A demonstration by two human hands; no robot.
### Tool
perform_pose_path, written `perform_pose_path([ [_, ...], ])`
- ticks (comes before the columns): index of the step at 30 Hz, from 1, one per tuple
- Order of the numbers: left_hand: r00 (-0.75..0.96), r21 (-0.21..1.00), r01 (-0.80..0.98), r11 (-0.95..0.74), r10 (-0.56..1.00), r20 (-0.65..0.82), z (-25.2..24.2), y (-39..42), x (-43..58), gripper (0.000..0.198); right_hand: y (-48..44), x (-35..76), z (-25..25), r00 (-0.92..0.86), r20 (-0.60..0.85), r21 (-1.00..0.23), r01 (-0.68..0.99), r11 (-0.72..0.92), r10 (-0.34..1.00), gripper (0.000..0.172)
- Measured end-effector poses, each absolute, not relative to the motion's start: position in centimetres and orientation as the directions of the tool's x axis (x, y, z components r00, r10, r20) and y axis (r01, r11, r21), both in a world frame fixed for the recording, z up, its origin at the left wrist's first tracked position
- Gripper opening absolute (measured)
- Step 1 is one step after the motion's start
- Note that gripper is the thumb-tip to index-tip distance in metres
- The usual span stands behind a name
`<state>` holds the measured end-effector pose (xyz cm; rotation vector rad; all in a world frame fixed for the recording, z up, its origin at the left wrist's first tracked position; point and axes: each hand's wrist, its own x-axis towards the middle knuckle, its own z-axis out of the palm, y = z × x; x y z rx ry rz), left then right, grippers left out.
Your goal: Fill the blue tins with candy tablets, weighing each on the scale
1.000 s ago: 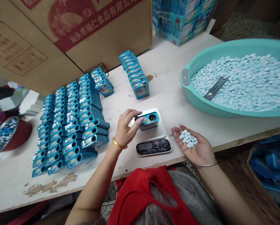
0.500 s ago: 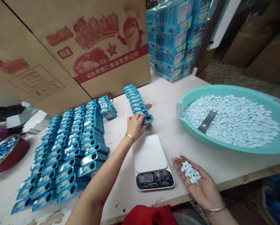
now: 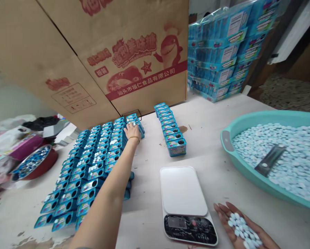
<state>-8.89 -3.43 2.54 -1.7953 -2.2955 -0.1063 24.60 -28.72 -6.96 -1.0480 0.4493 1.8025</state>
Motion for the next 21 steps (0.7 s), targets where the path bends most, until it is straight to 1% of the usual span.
perform_pose_path([
  [2, -0.146, -0.123, 0.979, 0.166, 0.977, 0.159, 2.9, -3.9, -9.2, 0.015, -28.6, 24.4, -6.2, -0.142, -0.819, -0.147, -0.885, -0.443, 0.555, 0.030],
  [5, -0.032, -0.161, 0.986, 0.044, 0.997, 0.075, 4.4, -6.1, -8.1, 0.016, -28.4, 24.2, -4.9, -0.129, -0.810, -0.156, -0.893, -0.422, 0.573, 0.029],
  [8, 0.096, -0.179, 0.979, -0.094, 0.995, 0.003, 7.1, -10.2, -5.4, 0.015, -28.2, 24.1, -4.2, -0.129, -0.796, -0.162, -0.896, -0.413, 0.591, 0.027],
  [9, 0.202, -0.207, 0.957, -0.203, 0.979, -0.025, 7.9, -11.8, -4.2, 0.014, -28.1, 24.1, -4.1, -0.127, -0.790, -0.166, -0.898, -0.408, 0.599, 0.026],
  [11, 0.377, -0.211, 0.896, -0.390, 0.921, -0.100, 9.1, -15.3, -1.5, 0.013, -28.1, 24.2, -4.1, -0.123, -0.777, -0.174, -0.900, -0.399, 0.617, 0.026],
  [13, 0.463, -0.198, 0.849, -0.490, 0.871, -0.165, 9.2, -18.2, 1.3, 0.015, -28.2, 24.3, -4.2, -0.124, -0.764, -0.180, -0.901, -0.395, 0.633, 0.026],
  [17, 0.563, -0.172, 0.778, -0.604, 0.793, -0.234, 7.5, -21.1, 5.3, 0.014, -28.8, 24.6, -4.4, -0.126, -0.742, -0.200, -0.895, -0.398, 0.658, 0.027],
  [19, 0.568, -0.162, 0.776, -0.609, 0.787, -0.241, 7.1, -21.2, 6.1, 0.013, -29.2, 24.7, -4.2, -0.135, -0.730, -0.200, -0.895, -0.399, 0.670, 0.027],
  [21, 0.561, -0.146, 0.793, -0.591, 0.802, -0.204, 7.4, -21.3, 6.3, 0.014, -29.6, 24.7, -3.8, -0.151, -0.714, -0.192, -0.896, -0.400, 0.683, 0.028],
])
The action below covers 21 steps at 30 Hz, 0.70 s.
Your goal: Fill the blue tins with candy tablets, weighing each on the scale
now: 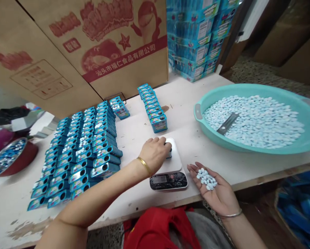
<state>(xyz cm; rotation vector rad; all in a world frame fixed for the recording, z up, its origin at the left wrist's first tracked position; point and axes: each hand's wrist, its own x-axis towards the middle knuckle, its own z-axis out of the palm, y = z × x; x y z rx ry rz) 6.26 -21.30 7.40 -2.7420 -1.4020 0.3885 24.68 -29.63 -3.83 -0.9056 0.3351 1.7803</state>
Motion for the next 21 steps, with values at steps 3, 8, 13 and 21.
perform_pose_path([
  [3, 0.593, -0.066, 0.799, -0.598, 0.801, -0.083, 8.1, -22.8, 6.3, 0.024, -30.3, 24.5, -2.8, -0.197, -0.688, -0.167, -0.893, -0.417, 0.698, 0.029],
  [8, 0.764, 0.167, 0.639, -0.751, 0.644, -0.029, 4.9, -28.9, 8.1, 0.023, -31.8, 23.1, -1.8, -0.335, -0.691, -0.048, -0.862, -0.504, 0.640, 0.033],
  [13, 0.749, 0.123, 0.650, -0.750, 0.659, 0.064, 0.2, -33.0, 10.1, 0.014, -33.7, 21.9, -2.4, -0.402, -0.734, 0.034, -0.827, -0.561, 0.548, 0.035],
  [21, 0.738, 0.138, 0.646, -0.751, 0.661, 0.138, -0.9, -33.3, 10.0, 0.009, -34.2, 21.9, -2.1, -0.405, -0.774, 0.089, -0.831, -0.549, 0.487, 0.034],
])
